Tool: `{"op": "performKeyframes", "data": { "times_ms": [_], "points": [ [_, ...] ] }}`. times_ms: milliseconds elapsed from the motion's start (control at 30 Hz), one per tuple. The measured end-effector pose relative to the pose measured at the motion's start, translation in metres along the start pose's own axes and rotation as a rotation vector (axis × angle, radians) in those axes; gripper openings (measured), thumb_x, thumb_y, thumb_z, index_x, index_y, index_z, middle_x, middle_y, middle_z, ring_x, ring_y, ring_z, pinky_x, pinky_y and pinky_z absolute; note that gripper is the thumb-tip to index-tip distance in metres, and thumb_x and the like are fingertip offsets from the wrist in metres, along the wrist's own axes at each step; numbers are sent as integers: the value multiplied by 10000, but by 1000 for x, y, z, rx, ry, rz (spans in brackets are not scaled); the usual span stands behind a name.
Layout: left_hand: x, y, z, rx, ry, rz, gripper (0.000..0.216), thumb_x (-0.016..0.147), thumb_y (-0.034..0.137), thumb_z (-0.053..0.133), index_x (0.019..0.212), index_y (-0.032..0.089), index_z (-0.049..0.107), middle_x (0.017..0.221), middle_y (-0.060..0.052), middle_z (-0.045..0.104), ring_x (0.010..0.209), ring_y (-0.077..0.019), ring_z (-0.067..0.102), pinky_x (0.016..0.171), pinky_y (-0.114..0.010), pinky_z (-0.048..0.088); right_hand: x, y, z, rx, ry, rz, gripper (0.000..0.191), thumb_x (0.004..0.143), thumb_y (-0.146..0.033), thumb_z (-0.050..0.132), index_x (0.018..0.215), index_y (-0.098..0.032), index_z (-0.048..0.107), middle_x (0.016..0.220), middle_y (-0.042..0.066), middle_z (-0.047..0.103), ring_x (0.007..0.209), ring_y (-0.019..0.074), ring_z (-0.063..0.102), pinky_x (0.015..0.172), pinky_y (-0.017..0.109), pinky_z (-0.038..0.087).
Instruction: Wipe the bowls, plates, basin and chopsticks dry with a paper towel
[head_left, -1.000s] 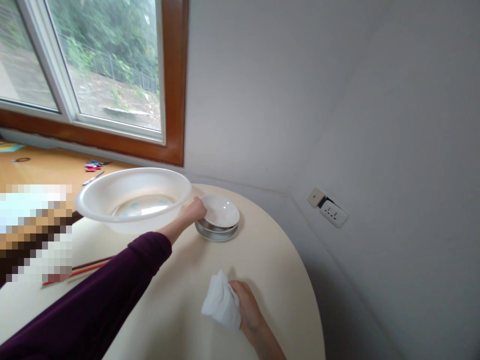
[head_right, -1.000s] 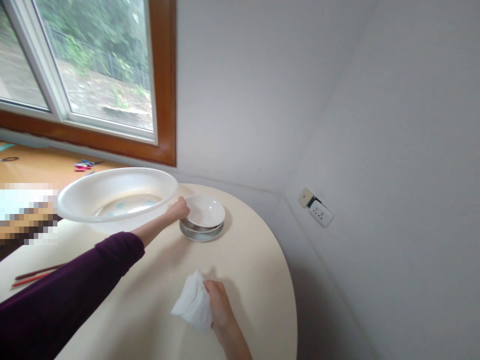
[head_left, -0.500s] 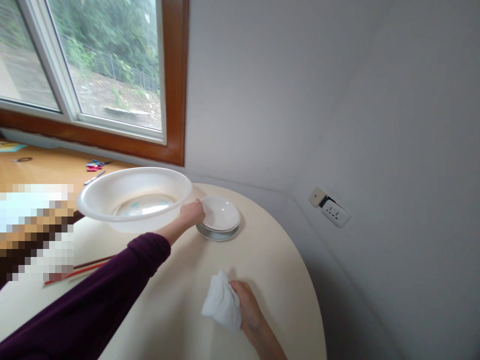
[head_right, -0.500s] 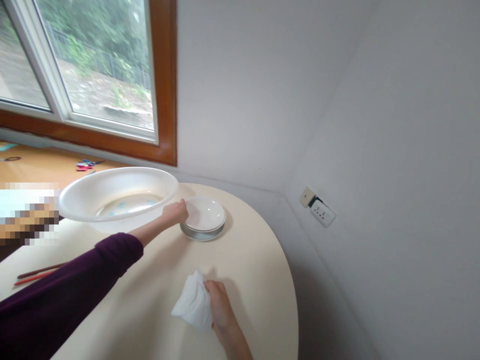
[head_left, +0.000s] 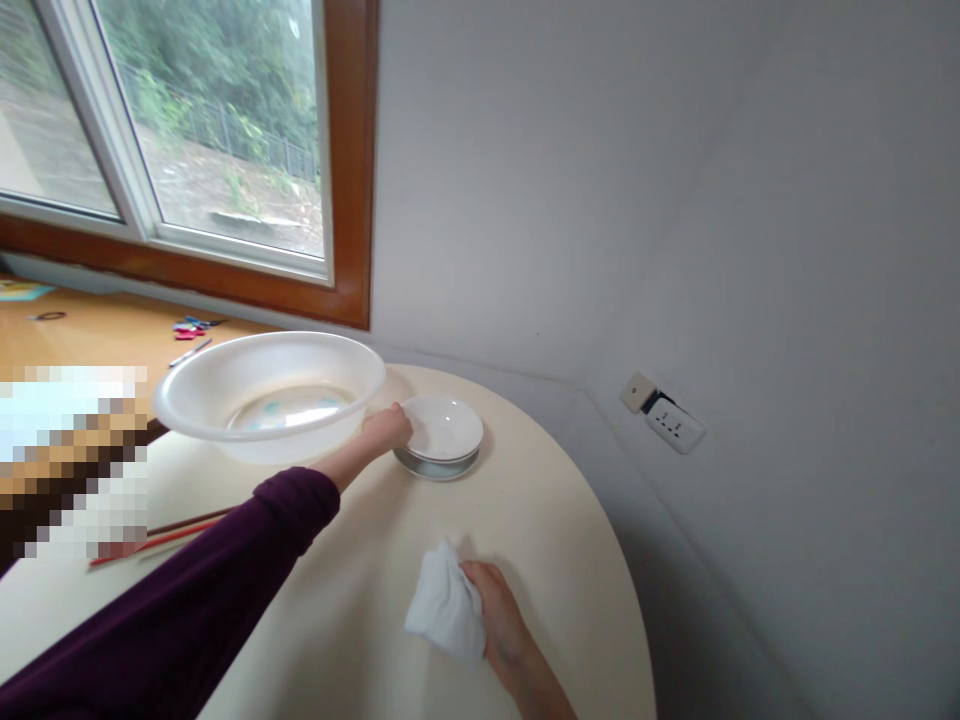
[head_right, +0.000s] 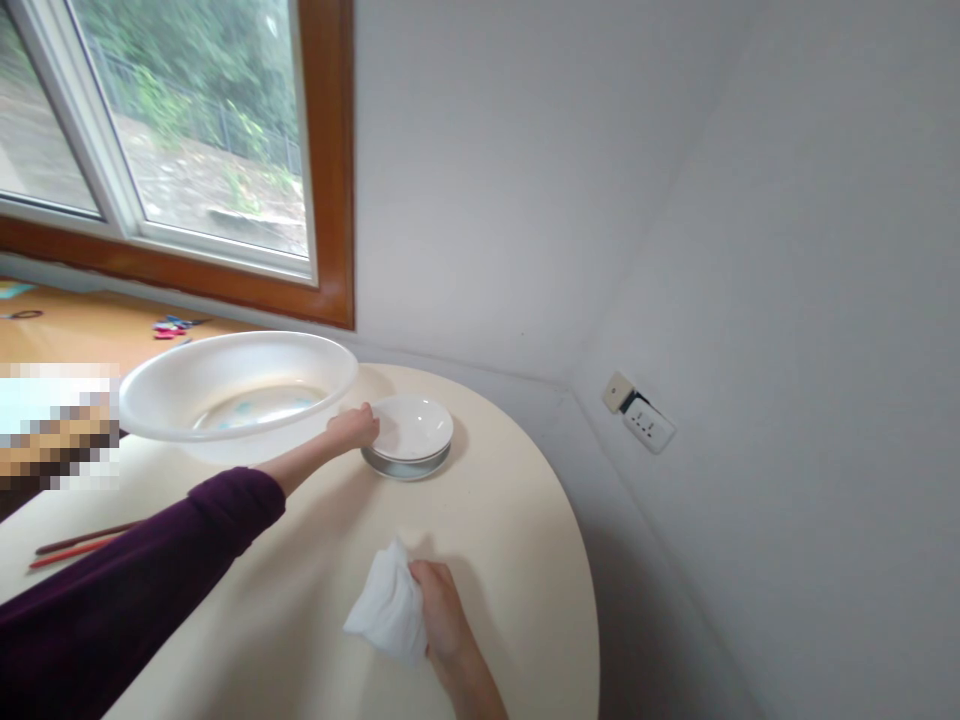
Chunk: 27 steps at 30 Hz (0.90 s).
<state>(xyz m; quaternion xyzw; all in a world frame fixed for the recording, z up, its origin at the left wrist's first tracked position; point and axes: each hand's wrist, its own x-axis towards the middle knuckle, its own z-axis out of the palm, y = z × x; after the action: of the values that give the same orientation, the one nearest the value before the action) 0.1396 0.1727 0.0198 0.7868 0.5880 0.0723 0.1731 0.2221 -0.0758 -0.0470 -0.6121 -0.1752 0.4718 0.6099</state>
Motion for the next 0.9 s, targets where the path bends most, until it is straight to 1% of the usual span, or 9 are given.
{"op": "performKeyframes", "data": {
  "times_ms": [133, 233, 300, 367, 467, 567, 700, 800, 900],
  "points": [
    [-7, -8, 1, -204, 50, -57, 400, 870, 408, 433, 1172, 148, 475, 1116, -97, 564, 959, -205, 570, 828, -429, 456, -3, -2, 0, -8, 10, 40, 248, 506, -379, 644, 603, -160, 578, 586, -22, 536, 598, 145, 496, 568, 249, 372],
    [-17, -22, 3, -360, 31, -97, 472, 901, 435, 312, 1238, 112, 387, 1030, -131, 608, 814, -192, 625, 717, -374, 500, -5, -3, 1, -37, 17, 50, 257, 510, -374, 645, 623, -152, 583, 604, -23, 546, 616, 148, 514, 584, 249, 376],
    [-24, -32, 6, -462, -28, -128, 494, 912, 409, 239, 1264, 73, 326, 905, -151, 643, 641, -188, 641, 576, -328, 513, -5, -1, 0, -61, 2, 40, 257, 519, -379, 638, 618, -149, 583, 609, -23, 547, 624, 149, 518, 591, 248, 374],
    [-31, -41, 10, -563, -104, -153, 488, 907, 357, 236, 1286, 51, 274, 778, -140, 657, 516, -180, 625, 483, -295, 502, -4, 2, -1, -84, -23, 31, 260, 535, -389, 629, 624, -148, 590, 622, -19, 555, 643, 153, 523, 602, 248, 374],
    [-38, -46, 17, -702, -229, -161, 504, 875, 272, 340, 1308, 37, 235, 635, -97, 651, 475, -175, 622, 468, -269, 510, 0, 9, -4, -109, -21, 13, 272, 567, -400, 616, 661, -145, 610, 664, -8, 579, 694, 163, 538, 633, 249, 379],
    [-38, -41, 24, -807, -322, -136, 488, 848, 218, 402, 1289, 39, 292, 541, -61, 630, 477, -178, 630, 476, -261, 520, 3, 14, -6, -129, -12, 13, 296, 567, -417, 614, 676, -142, 620, 677, 0, 590, 714, 175, 547, 646, 255, 386],
    [-31, -28, 34, -886, -335, -102, 374, 848, 155, 405, 1208, 53, 411, 508, -28, 604, 430, -148, 602, 455, -245, 509, 5, 15, -7, -124, -3, 15, 308, 554, -420, 609, 672, -136, 625, 673, 7, 597, 703, 185, 554, 659, 273, 402],
    [-25, -20, 41, -913, -340, -106, 298, 885, 221, 415, 1140, 77, 470, 597, -13, 616, 443, -112, 581, 465, -243, 504, 2, 11, -6, -120, 8, 34, 317, 533, -430, 620, 663, -142, 623, 660, 4, 599, 702, 189, 561, 654, 276, 405],
    [-20, -11, 46, -939, -358, -107, 277, 881, 320, 454, 1049, 113, 530, 753, -14, 621, 543, -87, 581, 514, -239, 506, -2, 4, -5, -128, -1, 54, 324, 504, -430, 646, 654, -144, 624, 663, 5, 604, 720, 193, 564, 656, 274, 407]
  ]
}}
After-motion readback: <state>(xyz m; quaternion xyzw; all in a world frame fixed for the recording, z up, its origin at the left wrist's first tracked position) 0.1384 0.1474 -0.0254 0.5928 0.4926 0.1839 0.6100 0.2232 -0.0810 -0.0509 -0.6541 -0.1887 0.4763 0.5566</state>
